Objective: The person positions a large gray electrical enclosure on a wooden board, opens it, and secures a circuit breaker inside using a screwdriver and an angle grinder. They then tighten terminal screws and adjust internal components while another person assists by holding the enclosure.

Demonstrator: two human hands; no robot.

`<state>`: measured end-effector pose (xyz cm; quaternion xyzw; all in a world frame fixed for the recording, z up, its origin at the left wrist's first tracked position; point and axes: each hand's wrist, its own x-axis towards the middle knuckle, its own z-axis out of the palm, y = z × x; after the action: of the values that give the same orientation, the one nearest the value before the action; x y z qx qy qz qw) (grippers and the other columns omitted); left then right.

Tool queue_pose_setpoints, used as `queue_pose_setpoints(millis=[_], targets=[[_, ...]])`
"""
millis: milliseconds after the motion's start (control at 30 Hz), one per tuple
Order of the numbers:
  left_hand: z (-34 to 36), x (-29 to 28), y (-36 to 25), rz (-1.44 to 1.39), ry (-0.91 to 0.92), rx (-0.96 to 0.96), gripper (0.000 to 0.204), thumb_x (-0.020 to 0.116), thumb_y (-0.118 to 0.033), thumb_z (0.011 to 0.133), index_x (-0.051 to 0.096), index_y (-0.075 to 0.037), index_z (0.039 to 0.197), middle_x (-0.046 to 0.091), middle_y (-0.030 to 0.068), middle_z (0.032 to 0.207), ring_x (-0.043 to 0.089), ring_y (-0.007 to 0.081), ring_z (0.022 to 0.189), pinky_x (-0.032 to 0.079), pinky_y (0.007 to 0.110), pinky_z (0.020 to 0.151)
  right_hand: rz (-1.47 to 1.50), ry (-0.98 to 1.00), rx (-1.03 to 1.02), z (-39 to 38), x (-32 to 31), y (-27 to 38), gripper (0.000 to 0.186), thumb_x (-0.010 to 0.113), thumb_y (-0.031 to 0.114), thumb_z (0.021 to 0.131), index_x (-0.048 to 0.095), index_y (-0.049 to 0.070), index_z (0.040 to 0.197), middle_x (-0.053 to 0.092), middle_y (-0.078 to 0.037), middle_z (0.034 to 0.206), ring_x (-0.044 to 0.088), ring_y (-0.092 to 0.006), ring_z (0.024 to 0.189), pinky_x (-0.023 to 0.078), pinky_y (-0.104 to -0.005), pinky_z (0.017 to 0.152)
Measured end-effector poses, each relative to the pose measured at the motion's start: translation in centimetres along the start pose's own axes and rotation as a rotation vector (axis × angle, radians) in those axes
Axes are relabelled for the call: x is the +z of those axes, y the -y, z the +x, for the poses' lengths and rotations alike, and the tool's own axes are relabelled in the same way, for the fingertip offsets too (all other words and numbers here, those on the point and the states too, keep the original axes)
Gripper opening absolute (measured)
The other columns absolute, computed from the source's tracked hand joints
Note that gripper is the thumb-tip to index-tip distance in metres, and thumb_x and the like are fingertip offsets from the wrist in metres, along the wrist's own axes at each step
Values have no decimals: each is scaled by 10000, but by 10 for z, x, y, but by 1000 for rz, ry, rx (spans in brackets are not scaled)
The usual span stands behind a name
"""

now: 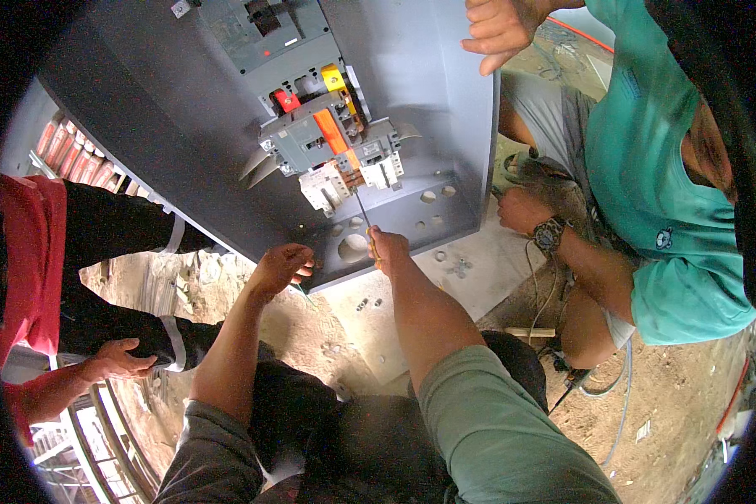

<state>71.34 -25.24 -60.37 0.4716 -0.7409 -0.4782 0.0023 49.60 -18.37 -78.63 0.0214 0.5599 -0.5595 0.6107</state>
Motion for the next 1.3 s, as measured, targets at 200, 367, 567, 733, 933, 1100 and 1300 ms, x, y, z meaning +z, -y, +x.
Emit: queue_pose_setpoints(millis=[200,367,567,733,933,1100,1300], targets=[[-6,-3,0,-18,-23,-33,374,603,-351,1033,692,-22,1186,729,77,1030,698,184,893,558,338,770,168,176,88,-4,13,5,312,639,448,992,652,174,1139,654,-37,1018,605,-195,844,477,-362,680],[-12,2,-23,-25,-44,-11,320,624,-307,1025,706,-29,1161,727,51,987,693,152,880,546,317,741,-77,13,-66,13,-1,-6,346,559,523,1015,663,203,1096,671,-29,968,626,-193,769,450,-341,594],[-20,-18,-12,-57,-71,65,418,590,-375,1042,676,-18,1240,735,84,1072,708,178,942,562,323,797,301,201,137,-13,20,8,276,636,489,983,672,217,1014,662,-7,815,596,-154,662,437,-292,535],[-24,6,-49,7,-61,107,326,633,-318,1022,718,-21,1128,732,54,916,668,117,851,531,297,764,27,46,-161,28,-13,-22,248,650,415,998,669,169,1028,689,-16,891,607,-154,690,450,-317,548],[-10,9,-37,49,-52,181,342,669,-311,988,715,-2,1130,747,117,939,685,170,859,535,333,802,225,180,96,3,5,-5,292,626,447,1011,653,174,1110,711,-27,956,627,-169,767,473,-348,586],[0,15,-49,128,30,205,353,670,-308,988,709,-2,1159,754,157,1031,717,194,954,547,343,849,81,66,-90,1,7,-10,372,625,492,1001,626,121,1018,643,-31,828,609,-165,687,498,-338,559],[-50,29,-59,35,100,-23,370,652,-344,1012,697,-33,1207,740,117,1116,680,179,1021,528,348,907,399,192,179,-14,30,22,385,412,426,1102,583,81,1086,695,-78,839,635,-171,630,574,-323,553]])
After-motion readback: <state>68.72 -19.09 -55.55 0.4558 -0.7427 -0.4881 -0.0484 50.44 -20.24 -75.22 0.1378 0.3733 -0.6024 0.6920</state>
